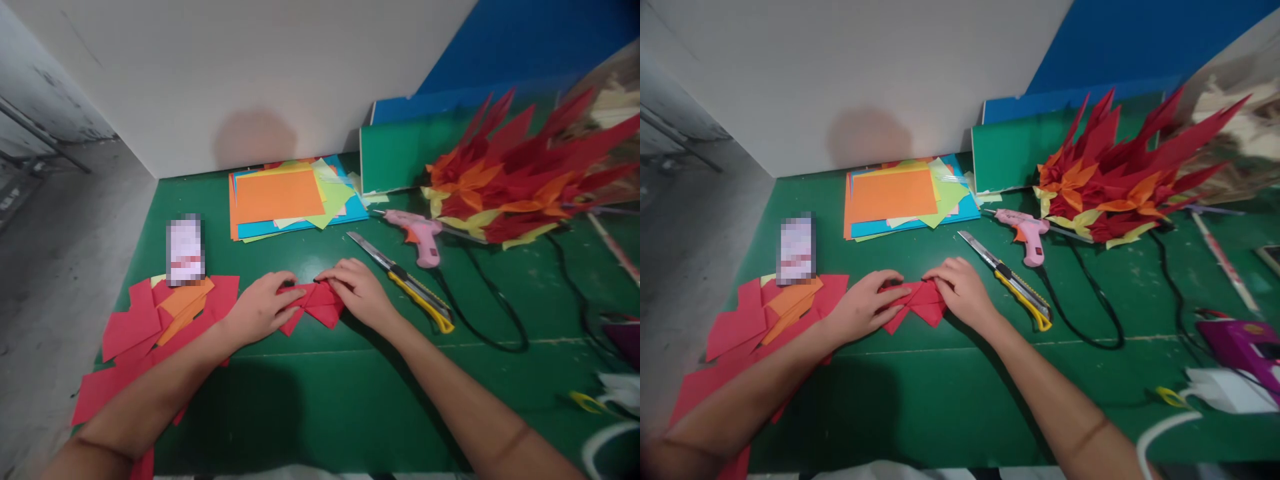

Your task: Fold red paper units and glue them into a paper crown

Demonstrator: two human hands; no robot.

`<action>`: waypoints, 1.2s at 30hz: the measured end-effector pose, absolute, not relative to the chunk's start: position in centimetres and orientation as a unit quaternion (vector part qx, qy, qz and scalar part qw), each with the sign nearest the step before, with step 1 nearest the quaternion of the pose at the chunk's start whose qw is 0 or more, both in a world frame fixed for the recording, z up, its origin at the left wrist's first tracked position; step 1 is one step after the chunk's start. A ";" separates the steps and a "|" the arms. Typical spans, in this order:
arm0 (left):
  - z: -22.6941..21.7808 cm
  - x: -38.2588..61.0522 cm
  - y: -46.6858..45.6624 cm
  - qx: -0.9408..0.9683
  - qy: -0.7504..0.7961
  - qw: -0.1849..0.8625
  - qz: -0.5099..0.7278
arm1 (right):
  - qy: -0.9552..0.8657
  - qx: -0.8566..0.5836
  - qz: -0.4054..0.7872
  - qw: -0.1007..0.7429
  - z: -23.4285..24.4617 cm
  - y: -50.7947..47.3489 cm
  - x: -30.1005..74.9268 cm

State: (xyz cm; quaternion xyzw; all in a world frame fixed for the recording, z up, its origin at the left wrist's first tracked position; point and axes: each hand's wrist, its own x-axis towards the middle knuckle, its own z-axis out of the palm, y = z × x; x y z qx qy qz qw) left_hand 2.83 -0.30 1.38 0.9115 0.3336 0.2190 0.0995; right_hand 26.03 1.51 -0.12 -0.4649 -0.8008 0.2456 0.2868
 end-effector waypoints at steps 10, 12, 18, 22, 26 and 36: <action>1.3 2.8 -0.3 0.913 0.321 0.107 0.227 | -0.789 -0.477 0.260 0.289 -0.2 1.5 25.9; 1.2 2.8 -0.3 0.912 0.326 0.105 0.225 | -0.788 -0.479 0.258 0.288 -0.1 1.5 25.9; 1.4 2.9 -0.4 0.907 0.336 0.101 0.235 | -0.784 -0.481 0.255 0.297 0.3 1.3 25.8; 1.3 3.0 -0.5 0.910 0.343 0.098 0.212 | -0.784 -0.486 0.249 0.296 0.2 1.4 25.7; 1.0 3.1 -0.6 0.909 0.354 0.090 0.202 | -0.792 -0.485 0.237 0.285 0.0 1.4 25.6; 0.6 3.1 -0.6 0.908 0.362 0.089 0.190 | -0.899 -0.338 0.209 0.186 1.7 0.2 26.0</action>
